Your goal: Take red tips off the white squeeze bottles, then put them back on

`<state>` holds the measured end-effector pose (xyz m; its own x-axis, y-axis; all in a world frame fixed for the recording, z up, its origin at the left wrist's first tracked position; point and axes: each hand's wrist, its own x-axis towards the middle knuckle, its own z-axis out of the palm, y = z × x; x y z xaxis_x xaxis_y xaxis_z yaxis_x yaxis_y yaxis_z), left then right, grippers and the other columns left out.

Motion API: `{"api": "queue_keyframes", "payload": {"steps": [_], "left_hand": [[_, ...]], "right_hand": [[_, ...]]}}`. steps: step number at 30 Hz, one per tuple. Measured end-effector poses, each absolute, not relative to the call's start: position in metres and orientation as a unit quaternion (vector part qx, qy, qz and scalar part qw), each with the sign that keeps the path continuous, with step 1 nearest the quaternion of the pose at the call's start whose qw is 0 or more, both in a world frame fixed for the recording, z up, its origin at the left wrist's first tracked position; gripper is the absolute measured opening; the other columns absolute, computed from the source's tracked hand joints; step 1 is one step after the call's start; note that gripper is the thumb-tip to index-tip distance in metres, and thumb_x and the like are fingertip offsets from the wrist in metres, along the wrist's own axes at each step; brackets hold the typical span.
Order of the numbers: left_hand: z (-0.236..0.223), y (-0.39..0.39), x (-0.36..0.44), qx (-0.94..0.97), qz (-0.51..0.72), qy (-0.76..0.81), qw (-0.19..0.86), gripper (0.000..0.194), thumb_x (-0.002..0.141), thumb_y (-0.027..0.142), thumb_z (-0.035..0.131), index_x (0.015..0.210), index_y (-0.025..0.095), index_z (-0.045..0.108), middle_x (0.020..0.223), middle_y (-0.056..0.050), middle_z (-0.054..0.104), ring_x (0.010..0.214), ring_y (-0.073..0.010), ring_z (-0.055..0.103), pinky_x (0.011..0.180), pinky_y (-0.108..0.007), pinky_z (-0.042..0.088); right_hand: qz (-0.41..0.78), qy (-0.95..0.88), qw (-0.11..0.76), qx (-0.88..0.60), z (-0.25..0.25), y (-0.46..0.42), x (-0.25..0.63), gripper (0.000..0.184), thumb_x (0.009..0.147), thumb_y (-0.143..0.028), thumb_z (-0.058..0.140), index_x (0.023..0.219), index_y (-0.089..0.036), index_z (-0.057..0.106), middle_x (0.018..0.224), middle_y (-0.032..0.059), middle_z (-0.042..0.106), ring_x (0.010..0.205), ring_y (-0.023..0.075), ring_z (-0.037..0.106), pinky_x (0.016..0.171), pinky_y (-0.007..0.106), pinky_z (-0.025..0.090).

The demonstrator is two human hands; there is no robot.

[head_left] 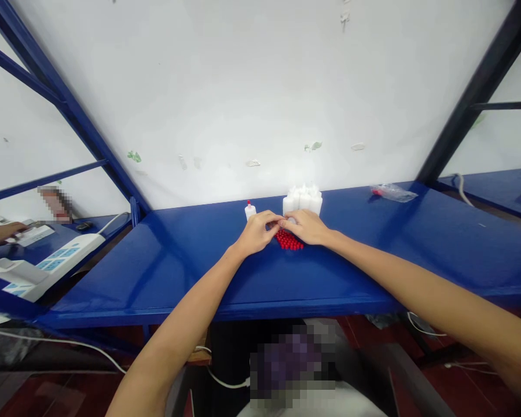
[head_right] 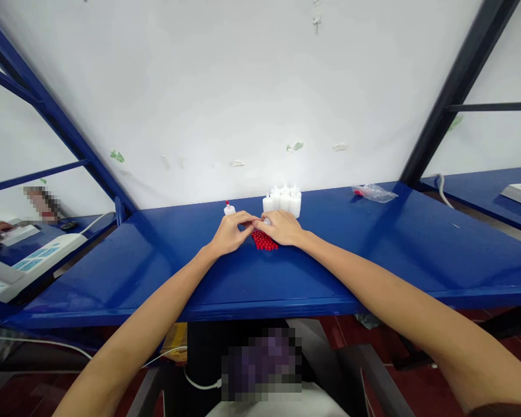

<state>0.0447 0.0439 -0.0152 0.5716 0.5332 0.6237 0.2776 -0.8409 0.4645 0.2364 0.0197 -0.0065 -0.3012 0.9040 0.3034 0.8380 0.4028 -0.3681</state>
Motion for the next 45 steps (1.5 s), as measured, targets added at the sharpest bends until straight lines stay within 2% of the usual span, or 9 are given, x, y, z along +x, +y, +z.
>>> {"api": "queue_keyframes", "payload": {"steps": [5, 10, 13, 18, 25, 30, 36, 41, 45], "left_hand": [[-0.025, 0.046, 0.051, 0.782, 0.421, 0.246, 0.389, 0.023, 0.083, 0.030, 0.068, 0.094, 0.011, 0.072, 0.091, -0.010, 0.074, 0.079, -0.0167, 0.068, 0.076, -0.030, 0.056], [-0.027, 0.046, 0.056, 0.747, 0.428, 0.233, 0.452, 0.034, 0.077, 0.042, 0.075, 0.093, 0.011, 0.072, 0.088, -0.010, 0.075, 0.080, -0.0192, 0.071, 0.082, -0.034, 0.057], [-0.015, 0.051, 0.050, 0.746, 0.449, 0.255, 0.420, 0.034, 0.077, 0.041, 0.074, 0.093, 0.012, 0.072, 0.090, -0.010, 0.075, 0.081, -0.0188, 0.070, 0.082, -0.033, 0.057], [0.033, 0.071, 0.009, 0.734, 0.499, 0.360, 0.286, 0.031, 0.079, 0.035, 0.069, 0.097, 0.010, 0.072, 0.086, -0.010, 0.075, 0.074, -0.0175, 0.069, 0.071, -0.029, 0.055], [0.074, 0.087, -0.020, 0.816, 0.325, 0.469, 0.091, 0.021, 0.081, 0.025, 0.061, 0.092, 0.014, 0.075, 0.080, -0.007, 0.074, 0.069, -0.0177, 0.066, 0.068, -0.029, 0.049], [0.082, 0.094, -0.011, 0.850, 0.221, 0.475, 0.054, 0.023, 0.079, 0.020, 0.056, 0.090, 0.015, 0.076, 0.084, -0.007, 0.075, 0.077, -0.0192, 0.066, 0.071, -0.030, 0.048], [0.089, 0.100, 0.000, 0.881, 0.118, 0.456, 0.038, 0.025, 0.075, 0.015, 0.055, 0.089, 0.013, 0.076, 0.083, -0.008, 0.074, 0.072, -0.0178, 0.064, 0.069, -0.029, 0.046], [0.090, 0.098, 0.003, 0.887, 0.065, 0.456, -0.025, 0.031, 0.073, 0.006, 0.051, 0.092, 0.011, 0.076, 0.090, -0.011, 0.075, 0.079, -0.0192, 0.065, 0.069, -0.028, 0.046], [0.090, 0.098, -0.009, 0.876, 0.056, 0.476, -0.062, 0.029, 0.072, 0.008, 0.052, 0.088, 0.013, 0.076, 0.089, -0.011, 0.075, 0.082, -0.0205, 0.066, 0.074, -0.028, 0.049]], "right_hand": [[0.088, -0.812, 0.254, -0.519, -0.009, 0.023, 0.237, 0.045, 0.094, -0.049, 0.037, 0.073, -0.017, 0.062, 0.067, 0.0038, 0.061, 0.065, 0.0171, 0.053, 0.059, 0.027, 0.027], [0.118, -0.809, 0.304, -0.488, -0.013, 0.025, 0.235, 0.045, 0.093, -0.050, 0.036, 0.068, -0.018, 0.056, 0.063, 0.0018, 0.056, 0.062, 0.0158, 0.049, 0.058, 0.028, 0.027], [0.151, -0.787, 0.352, -0.483, -0.016, 0.026, 0.235, 0.048, 0.095, -0.054, 0.033, 0.073, -0.019, 0.058, 0.064, 0.0011, 0.056, 0.063, 0.0165, 0.051, 0.060, 0.028, 0.031], [0.196, -0.734, 0.424, -0.493, -0.021, 0.031, 0.239, 0.037, 0.095, -0.040, 0.031, 0.074, -0.020, 0.053, 0.063, -0.0004, 0.055, 0.063, 0.0169, 0.054, 0.062, 0.029, 0.036], [0.200, -0.742, 0.429, -0.475, -0.021, 0.034, 0.241, 0.034, 0.095, -0.038, 0.035, 0.073, -0.020, 0.054, 0.066, -0.0004, 0.055, 0.066, 0.0165, 0.055, 0.065, 0.029, 0.037], [0.200, -0.747, 0.426, -0.470, -0.022, 0.033, 0.240, 0.035, 0.096, -0.039, 0.035, 0.073, -0.020, 0.054, 0.066, -0.0008, 0.055, 0.066, 0.0159, 0.055, 0.065, 0.028, 0.037], [0.196, -0.755, 0.409, -0.474, -0.021, 0.033, 0.241, 0.036, 0.096, -0.041, 0.037, 0.076, -0.019, 0.058, 0.069, 0.0005, 0.060, 0.067, 0.0159, 0.056, 0.065, 0.028, 0.037], [0.188, -0.758, 0.394, -0.485, -0.022, 0.035, 0.243, 0.040, 0.096, -0.041, 0.035, 0.079, -0.019, 0.063, 0.070, 0.0003, 0.060, 0.068, 0.0160, 0.057, 0.065, 0.028, 0.036], [0.189, -0.755, 0.396, -0.487, -0.021, 0.035, 0.244, 0.042, 0.095, -0.043, 0.034, 0.076, -0.019, 0.062, 0.067, -0.0001, 0.057, 0.065, 0.0159, 0.055, 0.064, 0.028, 0.036]]}}
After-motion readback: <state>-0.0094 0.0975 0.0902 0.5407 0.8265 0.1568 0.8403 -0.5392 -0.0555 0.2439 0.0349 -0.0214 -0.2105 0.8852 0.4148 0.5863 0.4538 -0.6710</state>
